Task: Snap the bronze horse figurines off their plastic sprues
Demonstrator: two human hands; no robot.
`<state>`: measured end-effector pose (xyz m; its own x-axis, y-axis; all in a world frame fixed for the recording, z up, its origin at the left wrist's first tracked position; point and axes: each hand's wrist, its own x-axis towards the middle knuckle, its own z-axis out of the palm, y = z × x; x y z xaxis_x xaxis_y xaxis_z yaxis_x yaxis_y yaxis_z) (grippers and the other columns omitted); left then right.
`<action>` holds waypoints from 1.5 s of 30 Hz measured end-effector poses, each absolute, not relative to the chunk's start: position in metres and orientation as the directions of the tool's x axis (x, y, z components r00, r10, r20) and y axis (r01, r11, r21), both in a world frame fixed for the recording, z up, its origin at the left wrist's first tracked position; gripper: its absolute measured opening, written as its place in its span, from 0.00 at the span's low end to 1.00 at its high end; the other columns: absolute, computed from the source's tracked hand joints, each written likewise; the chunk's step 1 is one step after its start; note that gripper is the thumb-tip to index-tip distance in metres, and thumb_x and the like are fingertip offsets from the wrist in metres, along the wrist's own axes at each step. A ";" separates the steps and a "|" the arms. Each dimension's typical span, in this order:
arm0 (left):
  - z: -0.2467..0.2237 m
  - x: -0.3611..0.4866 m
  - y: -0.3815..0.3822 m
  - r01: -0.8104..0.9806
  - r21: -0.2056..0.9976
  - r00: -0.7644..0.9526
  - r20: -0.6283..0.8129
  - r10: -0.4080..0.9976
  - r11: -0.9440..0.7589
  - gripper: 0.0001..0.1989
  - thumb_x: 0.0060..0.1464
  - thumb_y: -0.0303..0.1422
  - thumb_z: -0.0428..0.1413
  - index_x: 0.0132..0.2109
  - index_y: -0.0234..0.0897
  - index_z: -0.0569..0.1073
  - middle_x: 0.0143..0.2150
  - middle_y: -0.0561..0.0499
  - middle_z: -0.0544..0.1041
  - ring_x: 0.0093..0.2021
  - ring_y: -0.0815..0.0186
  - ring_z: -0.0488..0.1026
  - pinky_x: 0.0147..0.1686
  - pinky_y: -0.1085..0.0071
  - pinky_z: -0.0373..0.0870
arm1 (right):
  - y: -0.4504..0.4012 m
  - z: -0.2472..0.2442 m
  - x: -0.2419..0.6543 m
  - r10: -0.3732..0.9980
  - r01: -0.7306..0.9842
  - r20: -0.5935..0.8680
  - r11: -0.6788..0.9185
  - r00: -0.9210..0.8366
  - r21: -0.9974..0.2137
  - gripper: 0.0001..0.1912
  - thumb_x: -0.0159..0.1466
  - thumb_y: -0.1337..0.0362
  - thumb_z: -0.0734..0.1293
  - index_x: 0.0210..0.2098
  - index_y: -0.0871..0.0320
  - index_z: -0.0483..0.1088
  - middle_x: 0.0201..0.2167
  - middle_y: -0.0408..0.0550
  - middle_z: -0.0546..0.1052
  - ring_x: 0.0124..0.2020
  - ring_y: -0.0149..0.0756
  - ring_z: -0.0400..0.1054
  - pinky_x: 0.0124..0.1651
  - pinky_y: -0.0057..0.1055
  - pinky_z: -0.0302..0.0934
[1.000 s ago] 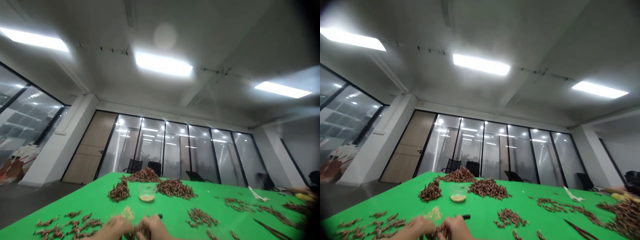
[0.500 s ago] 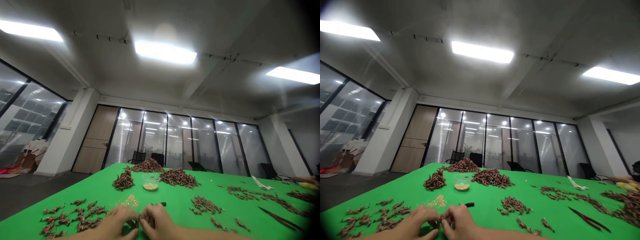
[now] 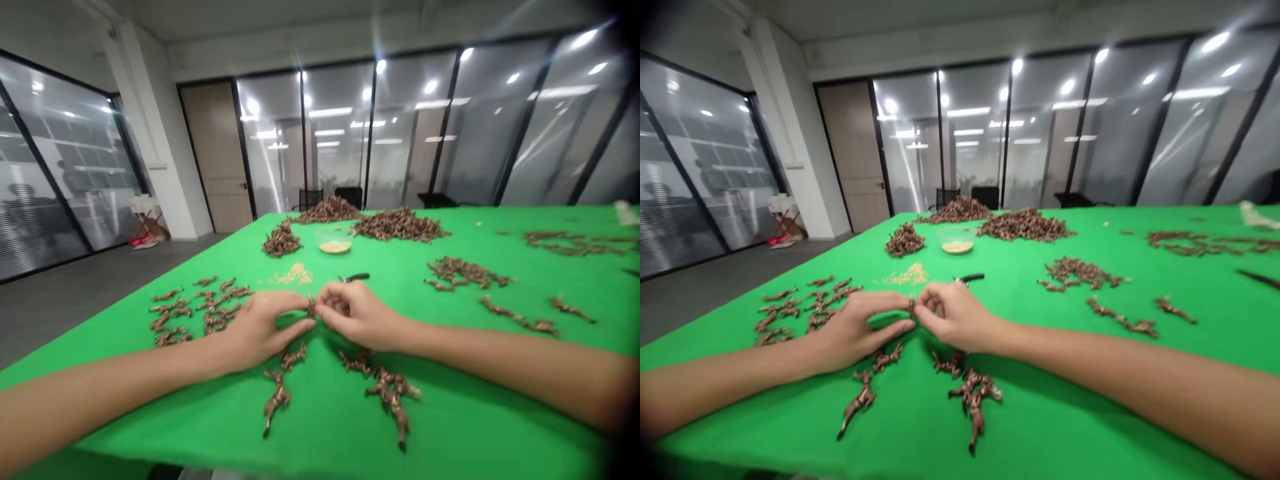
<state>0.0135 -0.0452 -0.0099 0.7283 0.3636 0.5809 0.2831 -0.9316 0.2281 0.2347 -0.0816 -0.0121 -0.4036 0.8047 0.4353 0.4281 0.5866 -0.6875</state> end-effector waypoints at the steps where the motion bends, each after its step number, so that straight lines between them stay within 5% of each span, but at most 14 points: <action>1: -0.010 0.013 -0.045 0.278 0.207 0.732 0.587 0.347 -0.938 0.08 0.62 0.34 0.60 0.46 0.35 0.78 0.42 0.46 0.82 0.41 0.63 0.80 0.42 0.70 0.75 | -0.082 -0.012 0.235 0.808 0.407 0.418 0.575 -0.415 -0.709 0.05 0.66 0.65 0.65 0.33 0.61 0.69 0.19 0.37 0.66 0.19 0.25 0.56 0.21 0.22 0.50; 10: -0.011 0.015 -0.044 0.286 0.016 0.730 0.644 0.229 -0.958 0.09 0.60 0.34 0.63 0.45 0.34 0.80 0.44 0.45 0.83 0.41 0.63 0.81 0.41 0.70 0.79 | -0.075 -0.015 0.240 0.812 0.183 0.266 0.410 -0.520 -0.893 0.09 0.68 0.61 0.66 0.34 0.59 0.69 0.21 0.41 0.73 0.21 0.26 0.64 0.21 0.21 0.56; 18: -0.011 0.014 -0.045 0.296 -0.040 0.694 0.695 0.187 -0.954 0.10 0.60 0.31 0.62 0.48 0.34 0.79 0.47 0.42 0.82 0.42 0.63 0.81 0.41 0.71 0.79 | -0.083 -0.007 0.232 0.901 0.165 0.112 0.197 -0.419 -0.966 0.19 0.65 0.54 0.70 0.24 0.60 0.70 0.18 0.43 0.73 0.11 0.21 0.53 0.13 0.22 0.42; 28: -0.005 0.015 -0.047 0.283 0.302 0.733 0.543 0.408 -0.910 0.07 0.61 0.33 0.62 0.44 0.36 0.80 0.37 0.50 0.83 0.33 0.69 0.79 0.35 0.75 0.74 | -0.080 -0.014 0.235 0.847 0.289 0.369 0.489 -0.382 -0.823 0.07 0.67 0.66 0.65 0.34 0.61 0.72 0.21 0.41 0.73 0.21 0.26 0.64 0.22 0.22 0.55; 37: -0.009 0.015 -0.044 0.242 0.318 0.712 0.584 0.390 -0.917 0.08 0.59 0.31 0.63 0.47 0.36 0.80 0.38 0.49 0.84 0.34 0.67 0.81 0.36 0.74 0.76 | -0.081 -0.018 0.235 0.814 0.444 0.472 0.581 -0.339 -0.682 0.07 0.67 0.66 0.65 0.32 0.60 0.71 0.17 0.38 0.68 0.18 0.24 0.58 0.21 0.24 0.49; 45: -0.009 0.016 -0.045 0.259 0.209 0.714 0.616 0.333 -0.943 0.09 0.59 0.31 0.63 0.47 0.33 0.80 0.40 0.47 0.84 0.38 0.66 0.81 0.39 0.72 0.76 | -0.078 -0.019 0.235 0.843 0.422 0.381 0.524 -0.379 -0.740 0.09 0.69 0.64 0.63 0.33 0.60 0.70 0.21 0.42 0.74 0.20 0.27 0.65 0.24 0.25 0.56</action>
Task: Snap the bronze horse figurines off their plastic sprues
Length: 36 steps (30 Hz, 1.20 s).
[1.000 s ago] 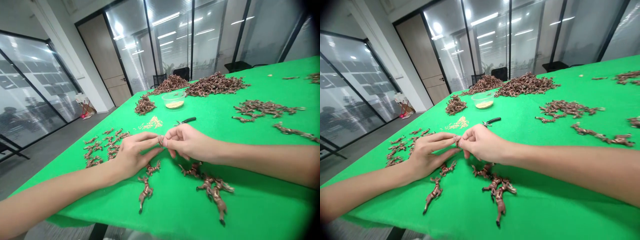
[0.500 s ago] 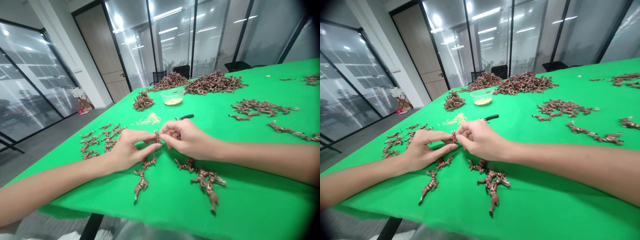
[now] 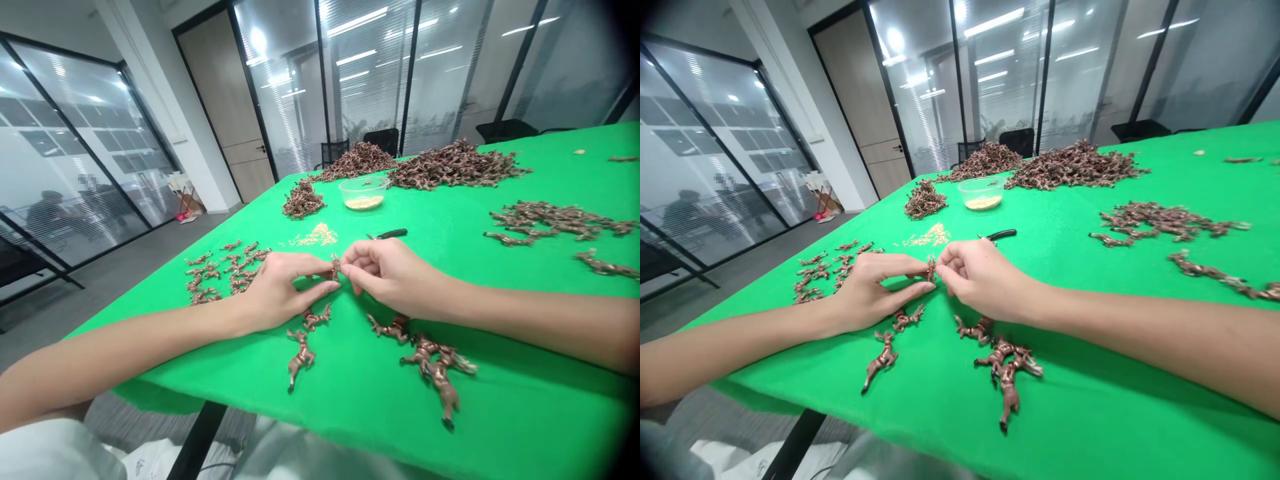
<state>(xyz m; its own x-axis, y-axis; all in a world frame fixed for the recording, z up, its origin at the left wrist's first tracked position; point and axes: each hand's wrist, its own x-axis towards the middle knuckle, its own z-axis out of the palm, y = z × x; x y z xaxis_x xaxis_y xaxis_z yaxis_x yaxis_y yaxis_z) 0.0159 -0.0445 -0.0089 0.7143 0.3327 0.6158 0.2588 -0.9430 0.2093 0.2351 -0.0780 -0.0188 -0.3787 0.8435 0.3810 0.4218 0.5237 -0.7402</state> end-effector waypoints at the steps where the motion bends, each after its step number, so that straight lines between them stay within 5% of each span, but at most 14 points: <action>1: -0.009 0.016 -0.044 0.263 0.201 0.713 0.618 0.331 -0.944 0.09 0.60 0.32 0.63 0.47 0.33 0.80 0.40 0.47 0.84 0.38 0.66 0.81 0.39 0.71 0.76 | -0.078 -0.018 0.235 0.851 0.423 0.354 0.506 -0.388 -0.752 0.10 0.69 0.63 0.63 0.33 0.60 0.70 0.21 0.43 0.75 0.21 0.27 0.65 0.24 0.25 0.57; 21: -0.013 0.012 -0.044 0.292 -0.027 0.732 0.649 0.206 -0.956 0.08 0.61 0.32 0.61 0.46 0.35 0.81 0.46 0.45 0.82 0.40 0.63 0.81 0.39 0.70 0.78 | -0.076 0.001 0.240 0.839 0.345 -0.033 0.188 -0.543 -0.919 0.20 0.63 0.50 0.70 0.25 0.60 0.67 0.19 0.40 0.71 0.13 0.22 0.55 0.17 0.24 0.44; 28: -0.014 0.013 -0.043 0.351 0.165 0.693 0.616 0.374 -0.922 0.10 0.59 0.34 0.63 0.45 0.35 0.81 0.42 0.47 0.83 0.40 0.63 0.81 0.40 0.69 0.77 | -0.078 -0.014 0.234 0.911 0.356 0.090 0.246 -0.402 -0.902 0.12 0.67 0.57 0.65 0.34 0.59 0.68 0.20 0.39 0.71 0.14 0.25 0.56 0.17 0.24 0.49; 36: -0.007 0.015 -0.048 0.326 0.244 0.708 0.577 0.407 -0.913 0.09 0.61 0.35 0.61 0.44 0.34 0.80 0.38 0.50 0.83 0.36 0.67 0.79 0.37 0.72 0.72 | -0.090 -0.012 0.232 0.848 0.566 0.396 0.530 -0.352 -0.632 0.08 0.68 0.66 0.63 0.33 0.60 0.70 0.18 0.38 0.68 0.20 0.27 0.57 0.24 0.26 0.49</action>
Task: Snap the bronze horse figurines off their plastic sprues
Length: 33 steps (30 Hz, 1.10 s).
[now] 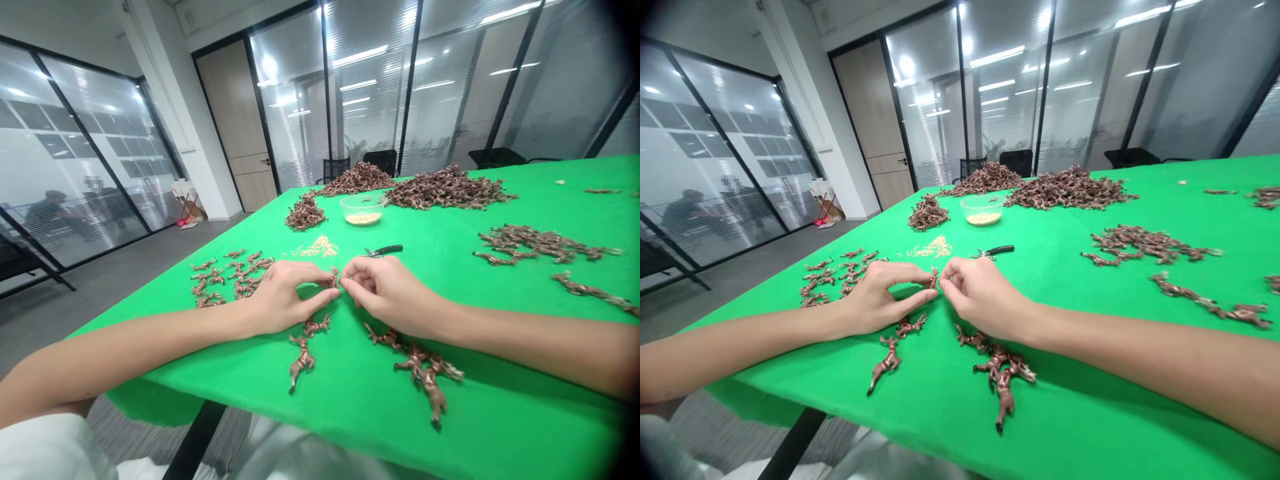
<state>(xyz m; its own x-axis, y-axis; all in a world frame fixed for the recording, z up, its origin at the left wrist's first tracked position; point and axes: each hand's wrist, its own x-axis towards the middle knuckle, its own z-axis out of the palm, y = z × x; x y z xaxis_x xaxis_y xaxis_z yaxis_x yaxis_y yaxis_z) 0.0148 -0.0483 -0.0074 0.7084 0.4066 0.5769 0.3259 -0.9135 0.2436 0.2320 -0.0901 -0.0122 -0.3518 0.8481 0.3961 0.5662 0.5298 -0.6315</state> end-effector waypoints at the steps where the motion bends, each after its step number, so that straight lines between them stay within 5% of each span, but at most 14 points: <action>1: -0.007 0.015 -0.049 0.329 0.252 0.710 0.570 0.414 -0.910 0.09 0.62 0.35 0.61 0.44 0.34 0.80 0.38 0.50 0.83 0.36 0.67 0.79 0.37 0.72 0.72 | -0.090 -0.012 0.232 0.840 0.577 0.413 0.542 -0.351 -0.611 0.08 0.68 0.66 0.63 0.33 0.61 0.71 0.18 0.38 0.68 0.19 0.27 0.57 0.24 0.27 0.49; 9: -0.006 0.014 -0.049 0.295 0.320 0.737 0.523 0.427 -0.900 0.09 0.64 0.35 0.59 0.46 0.35 0.80 0.40 0.49 0.83 0.37 0.67 0.79 0.39 0.72 0.71 | -0.090 -0.022 0.232 0.724 0.710 0.597 0.618 -0.346 -0.337 0.08 0.67 0.68 0.62 0.35 0.61 0.73 0.19 0.41 0.71 0.19 0.29 0.61 0.28 0.28 0.49; 22: -0.001 0.016 -0.051 0.222 0.503 0.735 0.476 0.482 -0.835 0.10 0.64 0.35 0.58 0.44 0.33 0.81 0.36 0.49 0.83 0.34 0.67 0.79 0.36 0.73 0.74 | -0.089 -0.025 0.237 0.596 0.681 0.659 0.712 -0.459 -0.169 0.09 0.68 0.67 0.60 0.36 0.59 0.71 0.20 0.43 0.71 0.20 0.31 0.61 0.29 0.29 0.50; 33: -0.004 0.015 -0.051 0.205 0.382 0.727 0.558 0.401 -0.901 0.08 0.62 0.33 0.60 0.44 0.33 0.80 0.36 0.48 0.83 0.34 0.68 0.79 0.37 0.74 0.74 | -0.090 -0.019 0.237 0.610 0.598 0.647 0.750 -0.458 -0.284 0.09 0.68 0.67 0.61 0.34 0.59 0.71 0.18 0.38 0.65 0.19 0.28 0.56 0.29 0.27 0.50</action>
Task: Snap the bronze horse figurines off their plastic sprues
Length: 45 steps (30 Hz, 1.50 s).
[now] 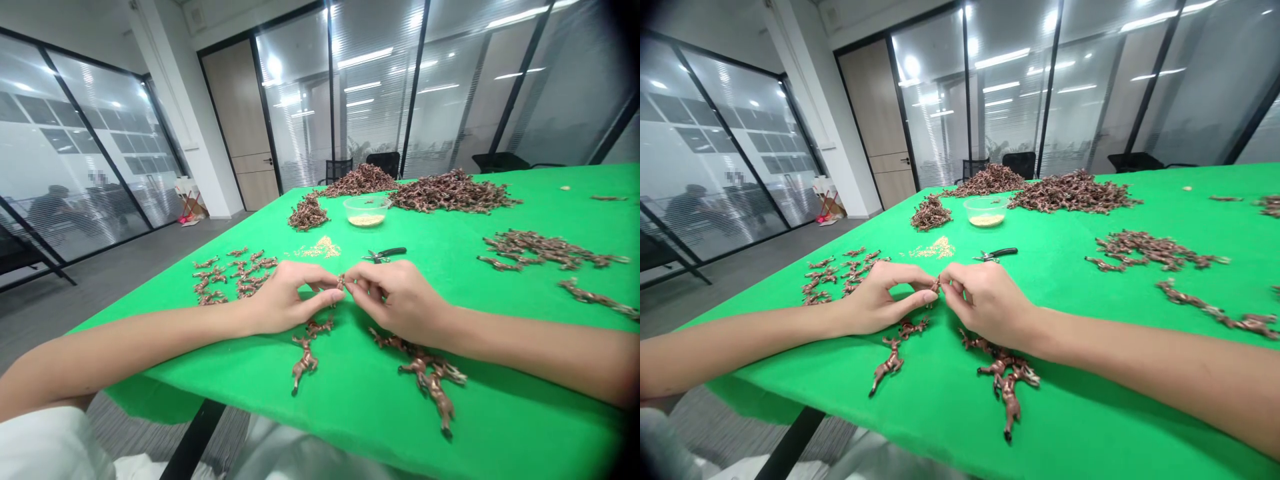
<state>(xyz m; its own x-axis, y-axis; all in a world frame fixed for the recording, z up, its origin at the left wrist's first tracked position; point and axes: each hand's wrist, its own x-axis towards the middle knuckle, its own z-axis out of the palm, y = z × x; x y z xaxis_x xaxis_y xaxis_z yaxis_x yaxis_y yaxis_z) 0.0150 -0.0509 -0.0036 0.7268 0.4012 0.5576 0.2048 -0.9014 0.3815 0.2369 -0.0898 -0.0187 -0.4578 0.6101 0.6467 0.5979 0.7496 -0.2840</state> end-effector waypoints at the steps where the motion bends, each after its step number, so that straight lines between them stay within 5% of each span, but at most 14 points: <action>1: -0.004 0.015 -0.050 0.211 0.358 0.724 0.569 0.391 -0.910 0.08 0.62 0.33 0.60 0.45 0.33 0.80 0.37 0.48 0.83 0.35 0.67 0.79 0.37 0.73 0.74 | -0.090 -0.017 0.237 0.629 0.595 0.634 0.741 -0.450 -0.313 0.09 0.68 0.66 0.61 0.34 0.59 0.71 0.18 0.38 0.64 0.19 0.28 0.55 0.28 0.27 0.50; 11: -0.009 0.015 -0.046 0.195 0.218 0.700 0.652 0.291 -0.956 0.10 0.60 0.33 0.62 0.48 0.35 0.79 0.40 0.46 0.83 0.37 0.65 0.80 0.39 0.70 0.77 | -0.092 -0.009 0.236 0.814 0.470 0.449 0.580 -0.368 -0.665 0.11 0.67 0.60 0.64 0.33 0.59 0.73 0.17 0.35 0.58 0.19 0.26 0.49 0.23 0.27 0.45; 18: -0.012 0.012 -0.045 0.202 0.116 0.688 0.689 0.225 -0.972 0.11 0.59 0.35 0.64 0.45 0.32 0.80 0.43 0.42 0.82 0.39 0.63 0.81 0.39 0.70 0.79 | -0.094 -0.007 0.232 0.915 0.252 0.175 0.277 -0.364 -0.927 0.09 0.63 0.59 0.68 0.33 0.60 0.71 0.19 0.38 0.69 0.16 0.24 0.55 0.18 0.24 0.49; 29: -0.010 0.010 -0.045 0.217 -0.302 0.696 0.715 -0.070 -0.928 0.06 0.61 0.32 0.62 0.45 0.38 0.78 0.45 0.46 0.83 0.38 0.65 0.81 0.37 0.73 0.76 | -0.100 0.003 0.232 0.912 0.189 -0.058 0.021 -0.405 -0.982 0.16 0.59 0.61 0.69 0.18 0.60 0.67 0.16 0.42 0.70 0.12 0.21 0.50 0.18 0.26 0.42; 32: -0.010 0.010 -0.046 0.224 -0.310 0.687 0.723 -0.076 -0.924 0.08 0.59 0.32 0.63 0.45 0.36 0.77 0.44 0.45 0.83 0.37 0.65 0.81 0.36 0.72 0.76 | -0.101 0.004 0.232 0.920 0.238 -0.031 0.069 -0.392 -0.969 0.15 0.60 0.59 0.69 0.21 0.60 0.68 0.17 0.43 0.72 0.12 0.22 0.52 0.17 0.27 0.43; 35: -0.010 0.012 -0.047 0.236 -0.198 0.675 0.738 0.014 -0.951 0.10 0.58 0.34 0.64 0.44 0.34 0.77 0.41 0.45 0.83 0.37 0.64 0.81 0.37 0.71 0.77 | -0.099 0.004 0.233 0.928 0.362 0.152 0.278 -0.339 -0.890 0.09 0.62 0.60 0.68 0.30 0.59 0.72 0.19 0.41 0.72 0.15 0.26 0.56 0.19 0.27 0.46; 40: -0.010 0.013 -0.047 0.263 0.049 0.673 0.706 0.219 -0.964 0.09 0.61 0.34 0.61 0.44 0.33 0.78 0.40 0.45 0.83 0.39 0.64 0.81 0.39 0.70 0.77 | -0.094 0.003 0.236 0.769 0.565 0.483 0.637 -0.419 -0.525 0.07 0.67 0.63 0.63 0.36 0.58 0.72 0.17 0.39 0.68 0.18 0.28 0.57 0.25 0.28 0.50; 45: -0.009 0.013 -0.049 0.250 0.134 0.684 0.677 0.273 -0.959 0.09 0.61 0.33 0.61 0.46 0.33 0.78 0.40 0.46 0.83 0.40 0.64 0.81 0.41 0.70 0.76 | -0.089 -0.004 0.240 0.655 0.647 0.579 0.715 -0.486 -0.265 0.08 0.68 0.65 0.62 0.39 0.59 0.73 0.19 0.40 0.71 0.19 0.29 0.60 0.28 0.29 0.51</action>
